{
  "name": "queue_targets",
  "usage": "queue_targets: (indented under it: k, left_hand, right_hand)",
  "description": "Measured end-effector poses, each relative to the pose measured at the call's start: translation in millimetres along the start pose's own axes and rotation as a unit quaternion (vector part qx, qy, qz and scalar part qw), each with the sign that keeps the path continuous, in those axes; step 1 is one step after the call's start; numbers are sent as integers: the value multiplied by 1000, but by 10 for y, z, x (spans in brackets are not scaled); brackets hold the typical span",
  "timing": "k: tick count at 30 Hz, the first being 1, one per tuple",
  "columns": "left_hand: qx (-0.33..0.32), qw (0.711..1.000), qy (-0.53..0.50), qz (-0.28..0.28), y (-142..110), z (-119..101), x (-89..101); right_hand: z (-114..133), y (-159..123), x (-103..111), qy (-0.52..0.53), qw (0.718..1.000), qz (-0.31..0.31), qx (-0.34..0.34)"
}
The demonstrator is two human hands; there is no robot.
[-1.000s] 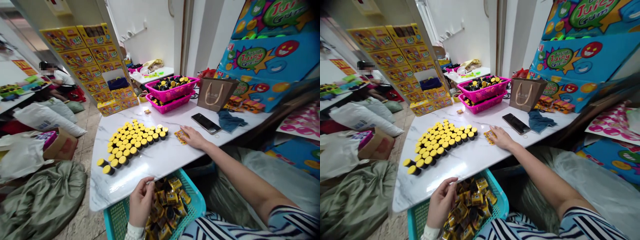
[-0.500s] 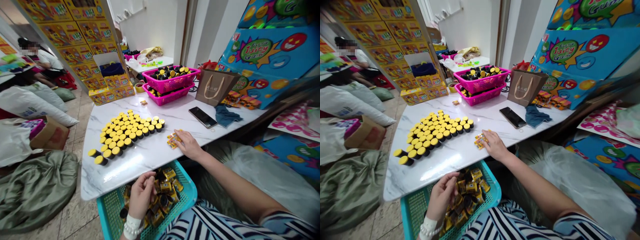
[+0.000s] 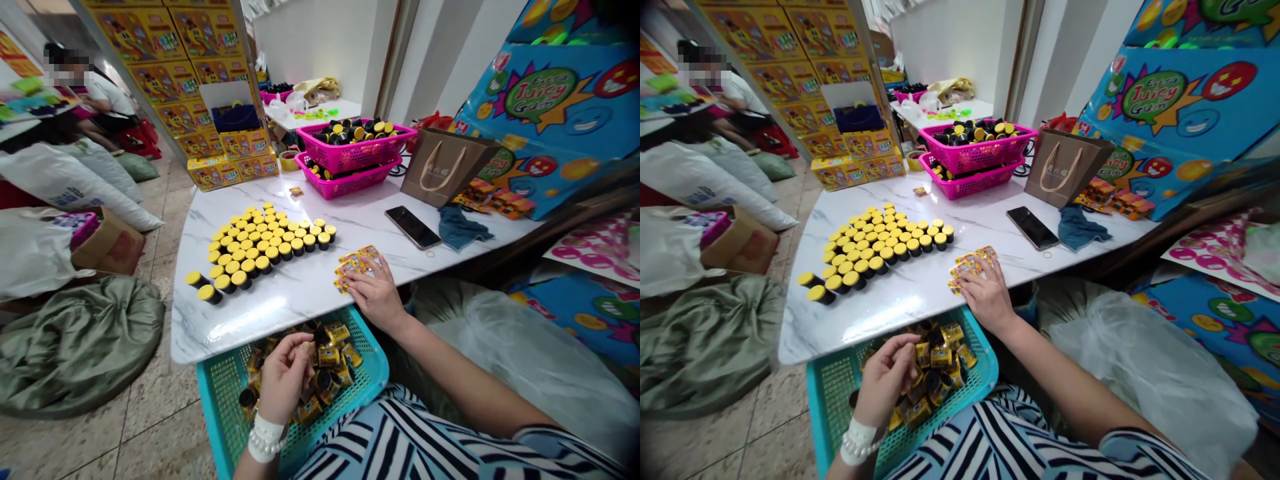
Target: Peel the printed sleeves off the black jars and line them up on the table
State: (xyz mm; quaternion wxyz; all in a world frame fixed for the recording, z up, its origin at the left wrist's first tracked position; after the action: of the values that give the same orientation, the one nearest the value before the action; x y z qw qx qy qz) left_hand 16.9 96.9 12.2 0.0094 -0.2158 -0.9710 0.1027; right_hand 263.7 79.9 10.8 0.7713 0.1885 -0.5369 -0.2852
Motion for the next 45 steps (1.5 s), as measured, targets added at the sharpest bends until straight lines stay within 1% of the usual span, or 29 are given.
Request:
queue_targets:
  k: [3,5,7,10,13,15,17,19,23,25,26,27,28,29,30,32,33,34,35,36,37,38,39,40,41,42,43,44,45]
  left_hand:
    - [-1,1000,-15,16,3,-27,-99]
    - [1,999,-37,21,3,-50,-159]
    - [1,997,-73,3,8,-71,-206]
    - [-7,991,-129,-47,23,-84,-232]
    - [-27,985,-150,-80,28,-57,-173]
    - [-42,984,-142,-99,14,-26,-88]
    - [-52,985,-125,-105,-10,4,-3]
    - [-53,986,-119,-103,-36,32,52]
    - [-41,984,-126,-116,-67,97,86]
    - [-45,983,-126,-124,-72,126,110]
    - [-49,983,-131,-122,-74,135,132]
    - [-50,983,-138,-114,-79,139,160]
    - [-46,983,-148,-101,-87,138,194]
    - [-38,983,-158,-83,-99,131,230]
    - [-31,984,-164,-64,-114,115,269]
    - [-24,990,-139,-24,-147,61,345]
    - [-30,994,-108,-3,-160,26,378]
    - [-43,997,-67,17,-169,-11,406]
    - [-59,997,-18,34,-172,-44,430]
    - [-76,996,32,45,-171,-70,448]
    - [-92,992,76,47,-168,-87,463]
    - [-105,988,110,37,-163,-93,473]
    - [-114,985,130,14,-162,-88,480]
    - [-118,984,132,-20,-166,-74,485]
    - [-117,984,116,-63,-179,-52,484]
    - [-113,984,84,-108,-201,-25,479]
    - [-106,982,42,-148,-233,5,468]
    - [-98,979,1,-177,-271,33,451]
    - [-91,976,-33,-194,-312,56,430]
  right_hand:
    - [45,3,-16,13,999,-28,-11]
    - [126,17,9,27,999,-47,-4]
    - [282,16,51,51,996,-69,8]
    - [613,-42,88,95,992,-83,26]
    - [907,-158,56,135,988,-51,52]
    - [1014,-246,8,158,985,-11,71]
    - [1050,-319,-45,175,981,20,82]
    - [1050,-367,-89,182,979,39,81]
    - [1086,-397,-126,189,978,63,65]
    - [1130,-389,-118,222,969,90,52]
    - [1143,-378,-113,250,961,112,32]
    - [1144,-363,-111,284,949,136,-3]
    - [1131,-344,-114,323,930,165,-52]
    - [1107,-325,-127,364,902,203,-112]
    - [1078,-310,-149,403,863,251,-173]
    - [1039,-298,-204,462,763,367,-264]
    - [1039,-303,-230,478,711,428,-286]
    - [1051,-315,-250,484,667,483,-295]
    - [1073,-331,-264,482,639,522,-295]
    - [1102,-348,-275,475,631,541,-288]
    - [1134,-363,-285,464,647,537,-277]
    - [1165,-377,-293,450,682,513,-264]
    - [1194,-389,-300,433,723,475,-252]
    - [1217,-402,-309,417,761,432,-246]
    - [1231,-416,-321,406,787,394,-249]
    - [1237,-431,-337,402,798,365,-261]
    - [1235,-446,-358,407,797,349,-279]
    - [1227,-456,-378,416,789,341,-298]
    - [1217,-462,-396,425,780,337,-311]
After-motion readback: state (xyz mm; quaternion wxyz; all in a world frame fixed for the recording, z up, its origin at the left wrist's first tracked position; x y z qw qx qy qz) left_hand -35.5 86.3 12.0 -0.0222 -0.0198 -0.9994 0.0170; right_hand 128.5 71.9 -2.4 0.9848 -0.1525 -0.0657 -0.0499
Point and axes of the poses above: each hand's wrist, its own y-axis towards the middle knuckle, its own x-axis out of the back of the hand, z = x × y, the point moved 2 cm from there along y, towards the middle knuckle, and after that the axes turned 10 degrees about -x, right-handed, at the moved point
